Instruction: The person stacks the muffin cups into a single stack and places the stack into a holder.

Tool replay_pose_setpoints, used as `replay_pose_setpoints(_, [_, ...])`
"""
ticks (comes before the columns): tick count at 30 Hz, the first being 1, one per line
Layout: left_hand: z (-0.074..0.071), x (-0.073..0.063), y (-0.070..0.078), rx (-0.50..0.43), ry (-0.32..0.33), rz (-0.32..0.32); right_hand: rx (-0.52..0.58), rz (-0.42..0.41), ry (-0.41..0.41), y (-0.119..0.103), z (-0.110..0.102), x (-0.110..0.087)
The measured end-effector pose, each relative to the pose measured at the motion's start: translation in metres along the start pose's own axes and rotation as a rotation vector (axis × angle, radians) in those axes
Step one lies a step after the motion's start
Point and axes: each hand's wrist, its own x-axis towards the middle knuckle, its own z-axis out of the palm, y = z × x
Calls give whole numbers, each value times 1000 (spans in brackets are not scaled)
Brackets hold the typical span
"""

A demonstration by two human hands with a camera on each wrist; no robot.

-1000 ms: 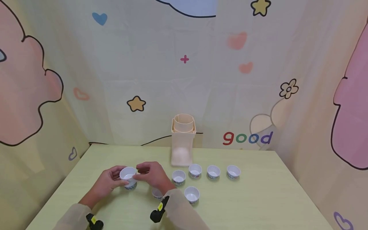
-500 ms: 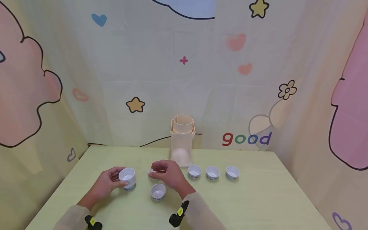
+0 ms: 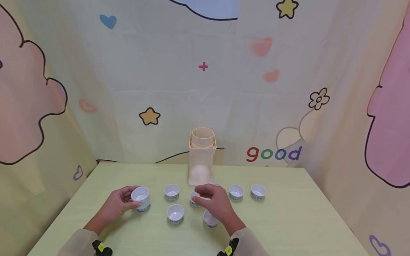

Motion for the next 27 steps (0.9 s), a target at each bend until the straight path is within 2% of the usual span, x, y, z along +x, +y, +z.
replay_pose_setpoints(4, [0,0,2,5,-4,-10,-7,-11,34,7,-8,-12])
replay_pose_setpoints(13, [-2,-2,4,-18,-37,6,-53,79,116,23,-19,-32])
replay_pose_setpoints(21, [-3,-2,8,-7,-46,-23,-61,90,97,36,-24,-44])
replay_pose_setpoints(27, [-5,0,8,-11,-42,-51,-100,131,34,42,-26,-49])
